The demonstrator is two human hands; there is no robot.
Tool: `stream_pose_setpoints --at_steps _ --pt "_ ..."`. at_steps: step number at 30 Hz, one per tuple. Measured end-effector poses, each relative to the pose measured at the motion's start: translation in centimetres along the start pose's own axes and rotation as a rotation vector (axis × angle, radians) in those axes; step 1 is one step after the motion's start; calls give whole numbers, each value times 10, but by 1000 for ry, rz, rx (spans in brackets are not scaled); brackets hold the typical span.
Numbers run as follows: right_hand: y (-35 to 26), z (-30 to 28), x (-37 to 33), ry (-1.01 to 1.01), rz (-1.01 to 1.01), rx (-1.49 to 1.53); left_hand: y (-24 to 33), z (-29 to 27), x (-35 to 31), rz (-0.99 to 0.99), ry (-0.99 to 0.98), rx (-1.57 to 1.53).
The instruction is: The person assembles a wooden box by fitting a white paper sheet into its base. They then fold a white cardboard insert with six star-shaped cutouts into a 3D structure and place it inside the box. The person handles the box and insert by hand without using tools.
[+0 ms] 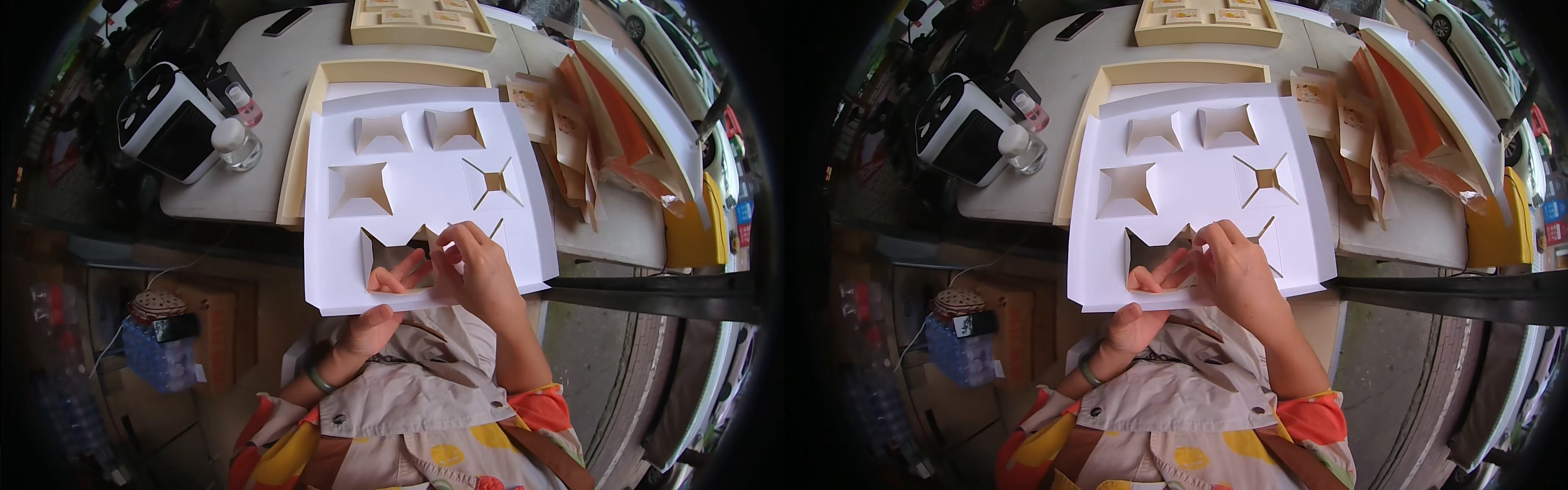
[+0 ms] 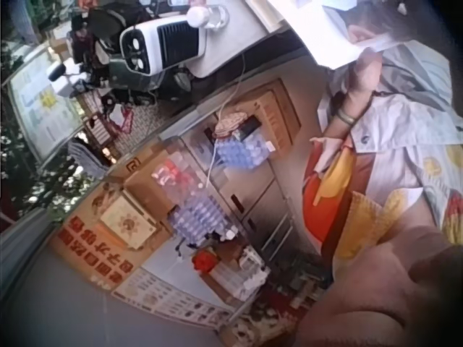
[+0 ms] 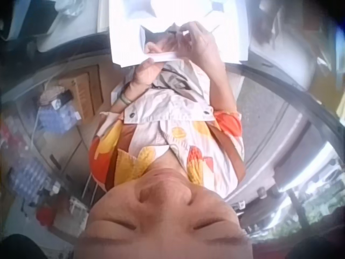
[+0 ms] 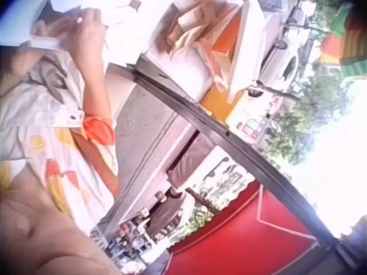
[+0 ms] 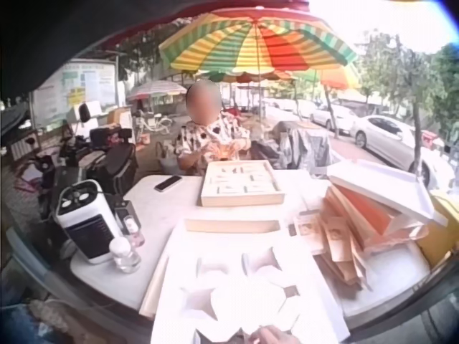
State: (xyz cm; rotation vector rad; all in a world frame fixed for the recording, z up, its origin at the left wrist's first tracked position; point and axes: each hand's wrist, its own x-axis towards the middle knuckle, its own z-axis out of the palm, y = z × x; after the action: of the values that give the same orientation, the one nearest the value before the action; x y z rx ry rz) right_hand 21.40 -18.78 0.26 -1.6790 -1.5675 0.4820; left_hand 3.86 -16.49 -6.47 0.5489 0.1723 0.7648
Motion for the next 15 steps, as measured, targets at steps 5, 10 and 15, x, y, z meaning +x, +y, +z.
stream_pose_setpoints --at_steps 5,10,15 --pt "7 -3 -7 159 -109 -262 3 6 6 -20 -55 -67" --pt "9 -12 -5 -33 -158 -350 2 4 7 -44 -83 -113" --pt "7 -16 5 -161 -192 -451 -1 2 5 -60 -71 -56"
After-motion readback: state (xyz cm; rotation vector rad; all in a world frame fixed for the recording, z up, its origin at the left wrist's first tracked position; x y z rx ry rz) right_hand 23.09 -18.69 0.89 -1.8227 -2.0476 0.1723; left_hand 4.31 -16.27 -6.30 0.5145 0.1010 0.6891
